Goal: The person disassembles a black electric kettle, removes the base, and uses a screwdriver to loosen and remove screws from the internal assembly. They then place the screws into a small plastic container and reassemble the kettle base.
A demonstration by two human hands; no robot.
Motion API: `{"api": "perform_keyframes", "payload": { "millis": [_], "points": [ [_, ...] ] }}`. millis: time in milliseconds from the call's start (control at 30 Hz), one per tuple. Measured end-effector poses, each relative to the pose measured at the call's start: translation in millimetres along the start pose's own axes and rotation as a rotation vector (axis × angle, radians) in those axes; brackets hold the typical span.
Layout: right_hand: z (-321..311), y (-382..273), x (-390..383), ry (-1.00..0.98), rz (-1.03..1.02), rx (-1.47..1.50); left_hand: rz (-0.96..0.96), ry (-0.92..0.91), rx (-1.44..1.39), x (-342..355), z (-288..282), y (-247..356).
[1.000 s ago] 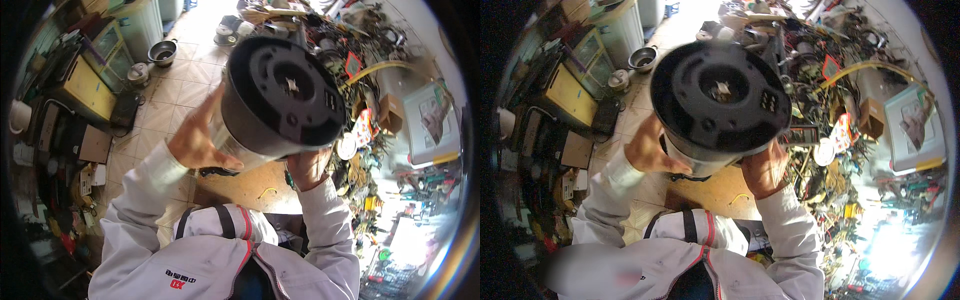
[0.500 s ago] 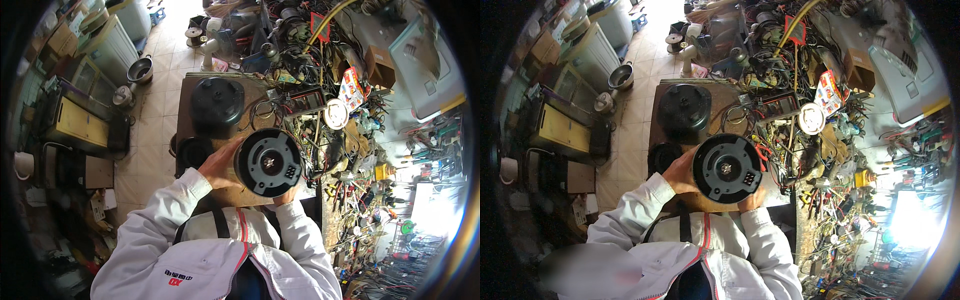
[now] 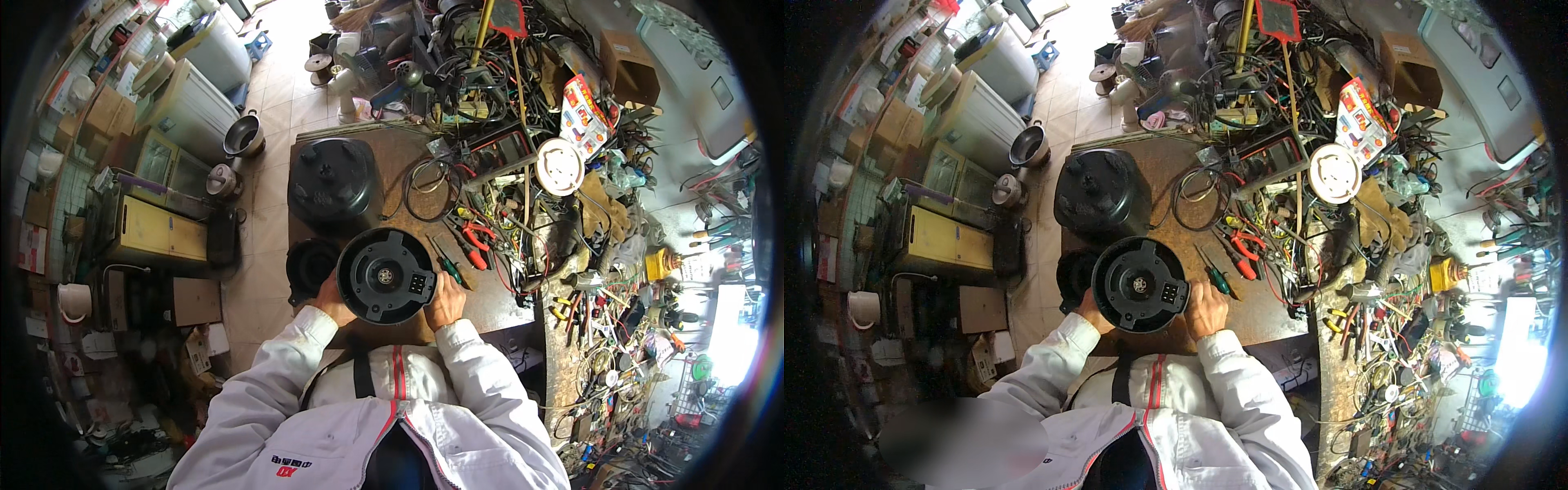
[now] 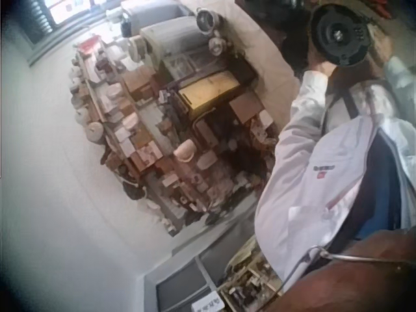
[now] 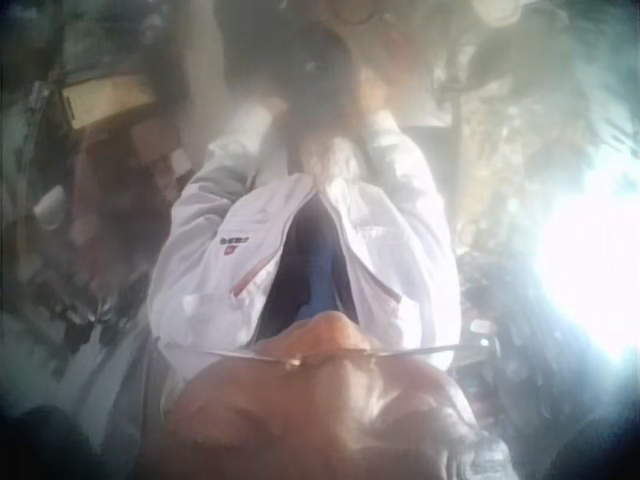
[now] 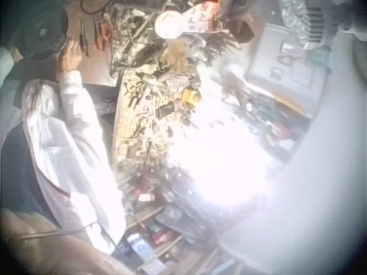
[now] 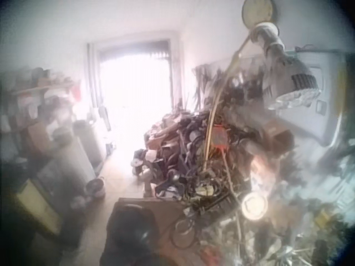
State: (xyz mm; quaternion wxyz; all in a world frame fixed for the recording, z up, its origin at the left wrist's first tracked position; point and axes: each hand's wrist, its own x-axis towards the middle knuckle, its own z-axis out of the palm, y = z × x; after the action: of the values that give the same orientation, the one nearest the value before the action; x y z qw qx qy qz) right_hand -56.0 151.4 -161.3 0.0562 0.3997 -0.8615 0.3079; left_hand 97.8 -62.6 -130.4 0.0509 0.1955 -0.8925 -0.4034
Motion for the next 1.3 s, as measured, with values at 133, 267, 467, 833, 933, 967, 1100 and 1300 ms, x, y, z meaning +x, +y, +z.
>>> {"api": "perform_keyframes", "payload": {
  "millis": [133, 267, 467, 833, 933, 967, 1100, 1300],
  "points": [
    [-5, 2, 3, -0.064, 0.003, -0.035, 0.062, 0.032, 0.037, -4, 6, -1],
    [-16, -2, 6, -0.132, 0.029, -0.025, -0.03, -0.024, -0.074, -3, -2, 14],
    [-56, 4, -27, -0.174, 0.172, 0.118, -0.143, 0.37, -0.357, -38, -28, 16],
    [-61, 74, -103, -0.407, 0.487, 0.156, 0.019, 0.617, -0.519, -16, -41, 113],
    [-58, 82, -88, -0.46, 0.453, 0.195, -0.021, 0.616, -0.519, -8, -34, 127],
    [-55, 88, -85, -0.47, 0.437, 0.201, 0.0, 0.632, -0.468, -5, -31, 127],
    [-44, 106, -77, -0.495, 0.366, 0.188, -0.066, 0.595, -0.462, -1, -10, 118],
    [-41, 116, -46, -0.42, 0.228, 0.162, -0.048, 0.686, -0.606, 5, 0, 112]
  ]
}}
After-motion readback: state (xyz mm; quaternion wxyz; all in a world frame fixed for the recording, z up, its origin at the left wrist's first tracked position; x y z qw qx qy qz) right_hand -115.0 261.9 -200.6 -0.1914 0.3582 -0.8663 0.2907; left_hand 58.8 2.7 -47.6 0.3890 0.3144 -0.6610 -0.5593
